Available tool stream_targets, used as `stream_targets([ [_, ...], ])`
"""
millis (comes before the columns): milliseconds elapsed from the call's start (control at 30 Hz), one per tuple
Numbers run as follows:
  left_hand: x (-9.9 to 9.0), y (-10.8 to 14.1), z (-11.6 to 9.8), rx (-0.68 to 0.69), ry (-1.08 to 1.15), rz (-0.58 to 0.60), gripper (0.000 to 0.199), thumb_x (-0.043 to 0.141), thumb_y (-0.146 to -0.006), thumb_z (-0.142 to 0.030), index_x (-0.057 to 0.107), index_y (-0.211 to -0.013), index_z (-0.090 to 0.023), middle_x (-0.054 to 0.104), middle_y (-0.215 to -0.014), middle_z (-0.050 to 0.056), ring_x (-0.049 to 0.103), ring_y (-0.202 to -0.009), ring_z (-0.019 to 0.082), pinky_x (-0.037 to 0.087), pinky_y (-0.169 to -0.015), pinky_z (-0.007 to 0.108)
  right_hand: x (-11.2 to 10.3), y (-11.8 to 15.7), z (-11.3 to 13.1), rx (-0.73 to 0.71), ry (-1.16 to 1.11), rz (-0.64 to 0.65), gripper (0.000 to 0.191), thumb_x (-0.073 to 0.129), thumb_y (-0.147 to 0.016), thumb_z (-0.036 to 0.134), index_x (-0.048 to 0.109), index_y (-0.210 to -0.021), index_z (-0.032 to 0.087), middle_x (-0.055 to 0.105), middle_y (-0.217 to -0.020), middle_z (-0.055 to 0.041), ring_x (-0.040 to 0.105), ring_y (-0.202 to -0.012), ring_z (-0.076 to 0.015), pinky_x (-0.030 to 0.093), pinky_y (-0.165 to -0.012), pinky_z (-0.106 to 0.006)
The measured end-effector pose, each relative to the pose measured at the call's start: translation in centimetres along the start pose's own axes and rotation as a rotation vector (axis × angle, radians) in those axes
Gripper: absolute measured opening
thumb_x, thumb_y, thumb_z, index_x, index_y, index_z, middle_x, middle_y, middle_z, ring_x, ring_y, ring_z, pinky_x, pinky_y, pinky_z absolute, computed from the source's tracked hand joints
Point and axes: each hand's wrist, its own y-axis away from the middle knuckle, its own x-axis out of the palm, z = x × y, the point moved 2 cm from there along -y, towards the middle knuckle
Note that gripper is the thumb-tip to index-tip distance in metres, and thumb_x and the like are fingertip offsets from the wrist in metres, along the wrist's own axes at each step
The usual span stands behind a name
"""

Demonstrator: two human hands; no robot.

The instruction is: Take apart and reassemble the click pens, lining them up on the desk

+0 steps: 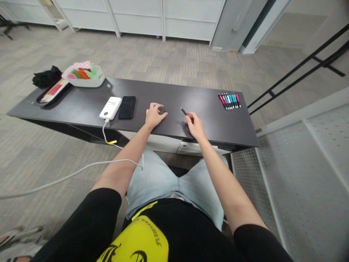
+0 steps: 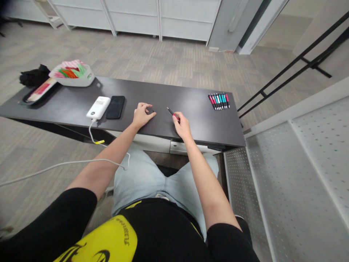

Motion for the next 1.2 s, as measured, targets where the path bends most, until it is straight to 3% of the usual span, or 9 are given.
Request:
stream_targets([
  [133,0.8,1.8,-1.0,0.117,0.258,-0.163,0.033,0.099,-0.101,-0.011,0.089,-0.13,-0.025,0.078,-0.15,0.015,0.078,-0.108,0.028,0.065,-0.119,0.046,-0.1,-0.1,0.1,-0.004,-0.016,-0.004,0.02,0.07,-0.113,0.056,0.077,-0.114,0.038,0.081,-0.095,-0.0064,0.078,-0.099,-0.0377,0.064,-0.105,-0.053],
  [233,3.8,3.8,-2.6,0.077,0.513,-0.062,0.023,0.096,-0.109,-0.023,0.089,-0.131,-0.026,0.088,-0.124,0.012,0.081,-0.105,0.028,0.066,-0.1,0.041,-0.2,0.0,0.3,-0.005,-0.024,0.011,0.02,0.069,-0.113,0.056,0.076,-0.112,0.037,0.078,-0.093,-0.0058,0.077,-0.095,-0.0368,0.063,-0.101,-0.052],
  [300,5.9,4.9,-3.7,-0.036,0.67,-0.024,0.03,0.1,-0.106,-0.024,0.089,-0.134,-0.025,0.091,-0.134,0.014,0.085,-0.111,0.029,0.067,-0.093,0.038,-0.4,0.2,0.7,-0.007,-0.025,0.044,0.02,0.069,-0.113,0.055,0.077,-0.109,0.037,0.081,-0.097,-0.0065,0.077,-0.098,-0.0368,0.064,-0.103,-0.052],
  [433,8.5,5.6,-5.0,-0.09,0.836,0.128,0.019,0.101,-0.108,-0.04,0.095,-0.12,-0.026,0.095,-0.136,0.015,0.09,-0.123,0.033,0.074,-0.101,0.04,-0.6,0.7,1.3,-0.017,-0.024,0.126,0.021,0.069,-0.115,0.051,0.076,-0.101,0.037,0.085,-0.104,-0.0064,0.08,-0.109,-0.0366,0.065,-0.11,-0.052],
  [533,8.7,5.5,-5.0,-0.084,0.925,0.192,0.026,0.1,-0.11,-0.052,0.098,-0.117,-0.028,0.097,-0.128,0.014,0.092,-0.123,0.035,0.078,-0.11,0.047,-0.7,0.8,1.2,-0.035,-0.028,0.162,0.029,0.065,-0.117,0.056,0.076,-0.099,0.036,0.076,-0.091,-0.0049,0.08,-0.102,-0.0357,0.066,-0.105,-0.051],
  [667,9.0,5.6,-4.6,-0.079,0.982,0.121,0.031,0.103,-0.108,-0.058,0.097,-0.115,-0.028,0.097,-0.123,0.015,0.092,-0.116,0.035,0.078,-0.118,0.053,-0.3,0.5,0.6,-0.09,-0.046,0.197,0.037,0.061,-0.117,0.064,0.076,-0.099,0.035,0.075,-0.09,-0.0066,0.082,-0.1,-0.0373,0.065,-0.104,-0.053],
  [900,10.9,5.8,-4.3,-0.086,1.019,-0.118,0.043,0.111,-0.097,-0.068,0.092,-0.099,-0.029,0.094,-0.106,0.012,0.089,-0.107,0.033,0.077,-0.107,0.048,0.6,0.0,-0.5,-0.161,-0.032,0.136,0.047,0.07,-0.108,0.084,0.072,-0.098,0.038,0.082,-0.1,-0.0107,0.081,-0.099,-0.042,0.067,-0.1,-0.06],
  [1100,10.7,5.6,-4.0,-0.099,1.081,-0.117,0.046,0.12,-0.091,-0.061,0.089,-0.094,-0.027,0.092,-0.099,0.008,0.086,-0.093,0.026,0.076,-0.095,0.041,0.8,0.0,-1.0,-0.19,-0.027,0.093,0.047,0.064,-0.111,0.084,0.073,-0.1,0.039,0.088,-0.113,-0.015,0.082,-0.117,-0.046,0.067,-0.113,-0.066],
  [1200,10.5,5.6,-4.1,-0.096,1.12,-0.108,0.046,0.123,-0.089,-0.056,0.09,-0.095,-0.025,0.092,-0.098,0.006,0.083,-0.085,0.02,0.073,-0.086,0.034,0.8,0.0,-1.3,-0.211,-0.052,0.083,0.042,0.071,-0.107,0.081,0.072,-0.104,0.039,0.086,-0.113,-0.0144,0.081,-0.111,-0.0442,0.068,-0.109,-0.066],
])
